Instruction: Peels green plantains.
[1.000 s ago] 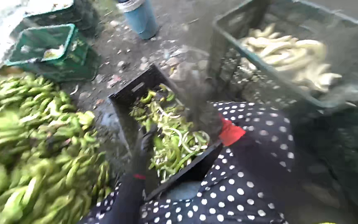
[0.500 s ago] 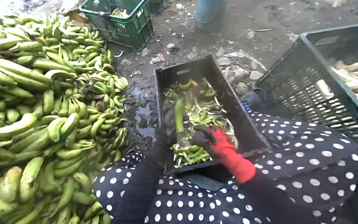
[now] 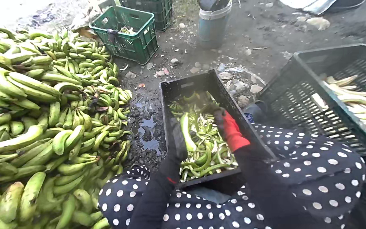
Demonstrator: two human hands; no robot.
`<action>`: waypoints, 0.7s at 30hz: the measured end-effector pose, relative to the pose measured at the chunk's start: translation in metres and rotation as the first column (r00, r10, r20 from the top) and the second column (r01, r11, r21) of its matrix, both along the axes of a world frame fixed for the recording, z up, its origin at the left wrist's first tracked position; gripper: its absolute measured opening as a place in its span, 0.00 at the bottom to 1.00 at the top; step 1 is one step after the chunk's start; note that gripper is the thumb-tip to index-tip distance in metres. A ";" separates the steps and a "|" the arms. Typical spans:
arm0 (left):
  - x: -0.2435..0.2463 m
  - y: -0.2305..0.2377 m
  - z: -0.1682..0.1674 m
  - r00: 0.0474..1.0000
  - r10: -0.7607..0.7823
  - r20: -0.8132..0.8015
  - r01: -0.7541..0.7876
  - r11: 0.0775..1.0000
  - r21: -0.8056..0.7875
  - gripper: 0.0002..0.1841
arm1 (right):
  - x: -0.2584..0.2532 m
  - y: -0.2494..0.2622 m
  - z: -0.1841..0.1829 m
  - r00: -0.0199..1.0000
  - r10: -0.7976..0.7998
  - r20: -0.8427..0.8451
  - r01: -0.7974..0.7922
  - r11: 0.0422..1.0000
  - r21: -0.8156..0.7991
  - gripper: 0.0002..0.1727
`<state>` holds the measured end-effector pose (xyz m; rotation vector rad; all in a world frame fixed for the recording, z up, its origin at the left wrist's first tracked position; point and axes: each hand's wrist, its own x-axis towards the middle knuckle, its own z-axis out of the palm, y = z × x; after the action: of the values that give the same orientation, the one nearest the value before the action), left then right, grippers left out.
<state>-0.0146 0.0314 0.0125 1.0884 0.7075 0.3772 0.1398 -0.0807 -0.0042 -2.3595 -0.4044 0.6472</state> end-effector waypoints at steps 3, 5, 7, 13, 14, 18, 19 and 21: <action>0.003 0.014 0.001 0.988 0.013 0.151 -0.005 0.998 -0.056 0.33 | -0.003 -0.017 0.016 0.991 0.127 0.037 -0.130 0.986 0.102 0.22; 0.002 0.024 -0.006 0.986 0.017 0.165 -0.027 0.998 0.057 0.36 | -0.023 -0.028 0.027 0.952 0.294 0.083 -0.300 0.952 0.059 0.24; -0.002 0.029 -0.012 0.993 0.018 0.119 -0.046 0.971 0.235 0.30 | -0.045 -0.037 0.031 0.912 0.401 0.090 -0.402 0.916 -0.015 0.29; 0.005 -0.001 0.007 0.989 -0.140 -0.043 0.141 0.989 0.037 0.23 | -0.038 -0.004 0.025 0.988 0.139 0.061 -0.135 0.989 -0.065 0.28; 0.006 -0.007 0.009 0.983 -0.173 -0.055 0.172 0.985 -0.027 0.24 | -0.029 0.001 0.024 0.996 0.061 0.058 -0.058 0.997 -0.050 0.26; 0.004 0.005 -0.012 0.976 -0.112 0.186 0.125 0.990 -0.060 0.30 | -0.012 -0.009 0.024 0.998 -0.022 0.063 0.013 0.990 0.140 0.21; 0.004 0.012 -0.015 0.976 -0.068 0.209 0.074 0.997 -0.021 0.26 | -0.016 -0.015 0.027 0.997 0.029 0.066 -0.039 0.988 0.150 0.21; -0.001 0.018 -0.014 0.997 0.020 0.077 -0.039 0.968 0.249 0.20 | -0.034 -0.025 0.029 0.989 0.139 0.051 -0.144 0.983 0.112 0.22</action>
<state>-0.0157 0.0497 -0.0017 1.2969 0.6212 0.5410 0.1062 -0.1057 0.0252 -2.2521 -0.6173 0.6223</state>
